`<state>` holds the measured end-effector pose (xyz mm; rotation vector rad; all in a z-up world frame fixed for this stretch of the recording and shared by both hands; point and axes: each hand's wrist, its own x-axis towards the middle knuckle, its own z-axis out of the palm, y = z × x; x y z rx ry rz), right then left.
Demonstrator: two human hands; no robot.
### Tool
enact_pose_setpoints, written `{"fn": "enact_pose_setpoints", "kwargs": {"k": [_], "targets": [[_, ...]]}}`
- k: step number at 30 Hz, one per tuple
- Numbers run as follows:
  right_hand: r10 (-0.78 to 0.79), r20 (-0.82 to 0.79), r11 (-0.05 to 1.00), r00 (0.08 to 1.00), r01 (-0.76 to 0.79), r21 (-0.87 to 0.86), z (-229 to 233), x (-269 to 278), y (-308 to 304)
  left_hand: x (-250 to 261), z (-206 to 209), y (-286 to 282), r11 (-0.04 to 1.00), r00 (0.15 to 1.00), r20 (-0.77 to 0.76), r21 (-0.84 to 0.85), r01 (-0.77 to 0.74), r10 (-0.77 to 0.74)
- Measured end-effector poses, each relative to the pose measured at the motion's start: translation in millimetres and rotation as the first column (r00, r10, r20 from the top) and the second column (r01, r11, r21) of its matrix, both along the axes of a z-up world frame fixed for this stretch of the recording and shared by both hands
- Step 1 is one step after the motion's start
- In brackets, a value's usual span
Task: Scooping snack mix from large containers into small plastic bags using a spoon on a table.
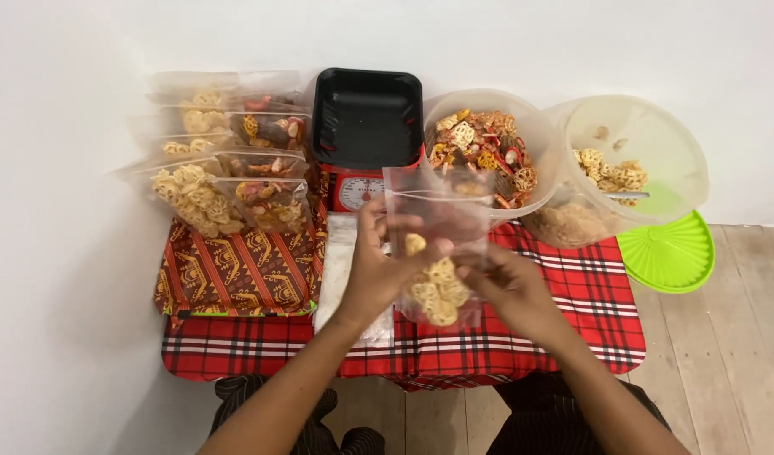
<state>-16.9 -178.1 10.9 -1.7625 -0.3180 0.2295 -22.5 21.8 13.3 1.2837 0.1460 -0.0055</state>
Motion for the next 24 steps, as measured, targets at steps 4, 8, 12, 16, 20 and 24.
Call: {"fn": "enact_pose_setpoints", "kwargs": {"k": [4,8,12,16,20,24], "targets": [[-0.009,-0.065,0.997,0.998,0.014,0.077,0.8,8.8,-7.9,11.5,-20.6,4.1,0.999,0.999,0.044,-0.044,0.029,-0.027],[-0.028,-0.091,0.995,0.995,0.037,0.093,-6.6,9.3,-18.1,11.0,-17.6,2.6,0.996,0.993,0.079,0.009,0.09,-0.09],[-0.019,-0.045,0.991,0.999,0.024,0.132,9.6,1.5,-12.8,5.8,-3.5,4.2,0.988,0.985,0.078,0.04,0.149,-0.152],[-0.024,-0.051,0.99,0.998,0.031,0.136,0.3,1.3,-15.0,2.8,-10.1,3.5,0.986,0.982,0.095,0.046,0.158,-0.162],[-0.02,-0.048,0.99,0.999,0.026,0.14,-6.7,3.4,-19.2,8.1,-16.3,3.5,0.99,0.982,0.136,0.077,0.121,-0.131],[-0.101,-0.006,0.983,0.995,0.101,0.152,8.6,-1.2,-8.0,11.0,-21.0,2.7,0.992,0.981,0.149,0.058,0.114,-0.121]]}}
